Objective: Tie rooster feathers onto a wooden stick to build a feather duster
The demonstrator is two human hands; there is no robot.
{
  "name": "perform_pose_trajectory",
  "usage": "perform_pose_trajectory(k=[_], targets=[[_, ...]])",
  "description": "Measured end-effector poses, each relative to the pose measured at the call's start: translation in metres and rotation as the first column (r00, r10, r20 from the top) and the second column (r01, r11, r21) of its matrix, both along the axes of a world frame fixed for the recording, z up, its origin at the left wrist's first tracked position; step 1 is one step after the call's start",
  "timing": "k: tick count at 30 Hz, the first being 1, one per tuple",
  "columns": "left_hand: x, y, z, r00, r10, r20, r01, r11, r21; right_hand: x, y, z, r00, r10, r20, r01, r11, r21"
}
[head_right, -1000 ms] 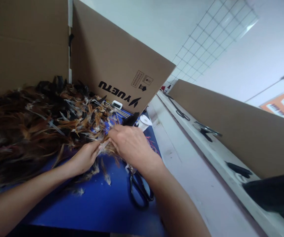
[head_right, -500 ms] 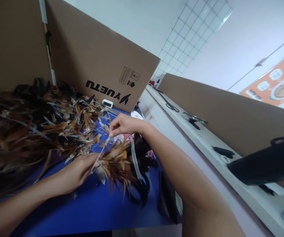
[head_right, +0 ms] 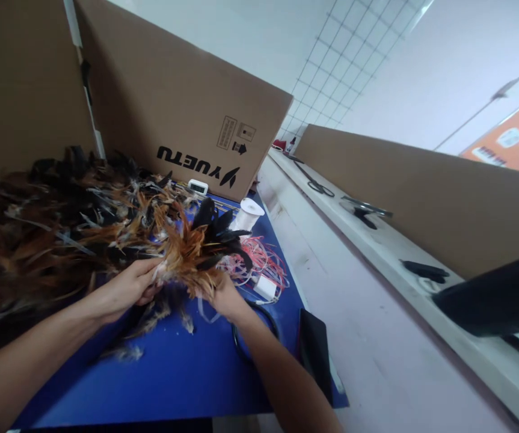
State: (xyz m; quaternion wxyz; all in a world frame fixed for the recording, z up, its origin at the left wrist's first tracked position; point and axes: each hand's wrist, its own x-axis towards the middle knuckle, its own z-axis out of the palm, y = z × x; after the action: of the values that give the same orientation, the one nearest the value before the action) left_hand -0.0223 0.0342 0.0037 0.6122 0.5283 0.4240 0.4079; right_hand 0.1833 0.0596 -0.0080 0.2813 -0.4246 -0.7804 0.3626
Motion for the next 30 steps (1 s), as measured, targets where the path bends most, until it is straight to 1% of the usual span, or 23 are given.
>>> perform_pose_trajectory(k=[1, 3, 5, 6, 8, 10, 11, 13, 16, 18, 20, 21, 22, 24, 26, 27, 28, 30], targets=[[0.0, 0.001, -0.001, 1.0, 0.001, 0.024, 0.0, 0.999, -0.049, -0.002, -0.006, -0.004, 0.999, -0.007, -0.054, 0.006, 1.0, -0.025], [0.0, 0.002, -0.001, 0.999, 0.012, 0.041, -0.007, 0.994, -0.111, -0.005, -0.018, -0.008, 0.988, -0.074, -0.134, 0.066, 0.996, -0.067], [0.0, 0.003, 0.0, 0.999, 0.014, 0.038, -0.008, 0.989, -0.15, -0.006, -0.028, -0.007, 0.975, -0.153, -0.164, 0.139, 0.986, -0.093], [0.001, 0.003, 0.0, 0.999, 0.011, 0.033, -0.005, 0.986, -0.167, -0.006, -0.031, -0.005, 0.97, -0.168, -0.177, 0.151, 0.983, -0.107], [0.001, 0.003, 0.001, 1.0, 0.007, 0.021, -0.002, 0.98, -0.197, -0.005, -0.034, -0.001, 0.964, -0.174, -0.201, 0.15, 0.98, -0.13], [0.001, 0.003, 0.002, 1.0, 0.013, 0.022, -0.008, 0.978, -0.21, -0.005, -0.036, 0.001, 0.968, -0.179, -0.177, 0.156, 0.978, -0.135], [0.002, 0.004, 0.002, 0.999, 0.021, 0.026, -0.015, 0.978, -0.208, -0.005, -0.037, 0.002, 0.972, -0.186, -0.142, 0.17, 0.978, -0.12], [0.002, 0.004, 0.003, 0.999, 0.042, 0.035, -0.034, 0.979, -0.199, -0.005, -0.04, 0.003, 0.98, -0.192, -0.053, 0.19, 0.981, -0.049], [0.003, 0.006, 0.003, 0.996, 0.085, 0.038, -0.076, 0.978, -0.193, -0.005, -0.049, 0.006, 0.984, -0.168, 0.051, 0.161, 0.979, 0.121], [0.003, 0.007, 0.001, 0.994, 0.111, 0.018, -0.106, 0.978, -0.18, -0.006, -0.057, 0.009, 0.981, -0.164, 0.104, 0.135, 0.962, 0.236], [0.004, 0.008, -0.004, 0.99, 0.137, -0.028, -0.139, 0.98, -0.139, -0.007, -0.066, 0.013, 0.969, -0.183, 0.168, 0.117, 0.932, 0.343], [0.004, 0.009, -0.007, 0.986, 0.154, -0.063, -0.159, 0.983, -0.094, -0.008, -0.07, 0.015, 0.958, -0.196, 0.209, 0.1, 0.912, 0.398], [0.004, 0.01, -0.01, 0.979, 0.177, -0.106, -0.181, 0.983, -0.03, -0.01, -0.074, 0.018, 0.944, -0.213, 0.253, 0.078, 0.888, 0.454], [0.004, 0.011, -0.014, 0.948, 0.231, -0.218, -0.202, 0.968, 0.145, -0.012, -0.081, 0.026, 0.906, -0.253, 0.338, 0.023, 0.829, 0.559], [0.004, 0.011, -0.014, 0.885, 0.283, -0.369, -0.169, 0.935, 0.313, -0.014, -0.085, 0.037, 0.87, -0.285, 0.403, -0.042, 0.771, 0.636], [0.004, 0.01, -0.013, 0.842, 0.302, -0.448, -0.135, 0.92, 0.367, -0.014, -0.086, 0.044, 0.857, -0.289, 0.427, -0.078, 0.746, 0.661], [0.005, 0.009, -0.011, 0.796, 0.312, -0.519, -0.096, 0.912, 0.4, -0.014, -0.086, 0.052, 0.846, -0.283, 0.452, -0.12, 0.725, 0.678], [0.008, 0.004, -0.008, 0.712, 0.318, -0.626, -0.035, 0.906, 0.421, -0.015, -0.083, 0.069, 0.828, -0.244, 0.505, -0.223, 0.683, 0.696]])
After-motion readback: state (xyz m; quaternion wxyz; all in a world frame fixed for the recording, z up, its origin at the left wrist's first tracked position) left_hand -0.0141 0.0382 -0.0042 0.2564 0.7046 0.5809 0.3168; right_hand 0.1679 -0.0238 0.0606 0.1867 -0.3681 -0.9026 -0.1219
